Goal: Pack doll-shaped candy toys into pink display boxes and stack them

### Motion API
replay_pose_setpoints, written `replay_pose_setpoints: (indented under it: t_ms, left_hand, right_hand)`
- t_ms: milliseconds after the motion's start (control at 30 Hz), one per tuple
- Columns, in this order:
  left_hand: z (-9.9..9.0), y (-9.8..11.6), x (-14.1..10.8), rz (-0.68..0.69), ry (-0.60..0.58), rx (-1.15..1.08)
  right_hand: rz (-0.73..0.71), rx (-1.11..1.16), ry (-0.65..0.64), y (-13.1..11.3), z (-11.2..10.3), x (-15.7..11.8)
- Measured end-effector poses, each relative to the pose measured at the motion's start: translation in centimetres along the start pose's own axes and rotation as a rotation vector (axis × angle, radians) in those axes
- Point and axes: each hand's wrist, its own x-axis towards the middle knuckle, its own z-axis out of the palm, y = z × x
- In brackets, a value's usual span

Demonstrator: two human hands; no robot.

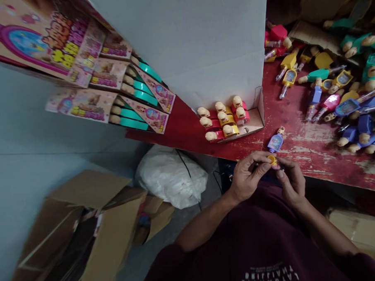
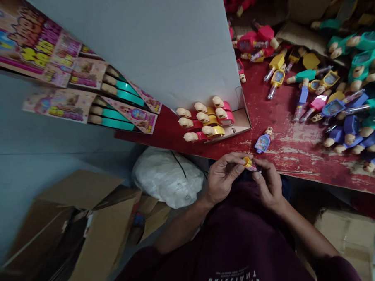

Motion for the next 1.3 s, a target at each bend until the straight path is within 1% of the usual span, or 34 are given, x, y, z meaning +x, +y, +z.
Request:
replay_pose_setpoints:
  t_ms: [67,133,267,367,433,533,633,733,867,967,1033,1133,1200,1300]
  left_hand:
    - [-0.2,0.1,0.1,-0.013,-0.009,0.005]
    - [-0.4,0.3,0.2,-0.021,0.007,0.013]
    - [-0.3,0.3,0.2,-0.034,0.085,0.037]
    - [-0.3,-0.1,-0.1,-0.074,0.139,0.09]
    - [-0.3,-0.4,-0.3,-0.067,0.114,0.142]
    - [-0.5,-0.7,-0.4,0.005,0.039,0.198]
    - [-0.5,-0.8,-0.3,0.043,0.01,0.205]
    - [-0.5,-0.8,-0.2,0.016,-0.003,0.179]
    - [-0.5,-0.7,-0.2,-0.075,-0.004,0.135]
    - [-0.3,-0.8,-0.2,-0.156,0.017,0.022]
    - [-0.2,-0.8,-0.1,-0.211,0.056,-0.09]
    - [-0.2,-1.0,0.1,-0.28,0.124,-0.249]
    - [-0.3,-1.1,0.2,-0.334,0.107,-0.321]
    - [-0.3,-0.9,0.1,-0.403,0.033,-0.347]
  right_hand:
    - [0.046,0.025,-0.011,-0.3,-0.2,0.1]
    - [0.086,0.047,-0.012,-0.3,-0.4,0.2]
    - [0.177,0.136,-0.008,-0.1,-0.5,0.1]
    - [0.236,0.278,-0.025,-0.2,-0.2,0.1]
    - [0.259,0.366,-0.049,-0.4,0.0,0.2]
    - [0.283,0.42,-0.062,-0.6,0.2,0.3]
    - [0.321,0.402,-0.065,-0.5,0.2,0.2]
    - [0.33,0.315,-0.062,-0.3,0.0,0.0]
    - [0.244,0.171,-0.048,-0.6,0.0,-0.1]
    - [0.149,0.047,-0.053,-0.8,-0.1,-0.1]
    - [0.059,-0.041,-0.081,-0.8,-0.3,-0.1]
    - [-0.136,-0.179,-0.161,-0.9,-0.8,0.1]
    - [-0.249,-0.262,-0.224,-1.2,-1.2,0.4]
    - [-0.344,-0.331,-0.271,-1.9,-1.6,0.8]
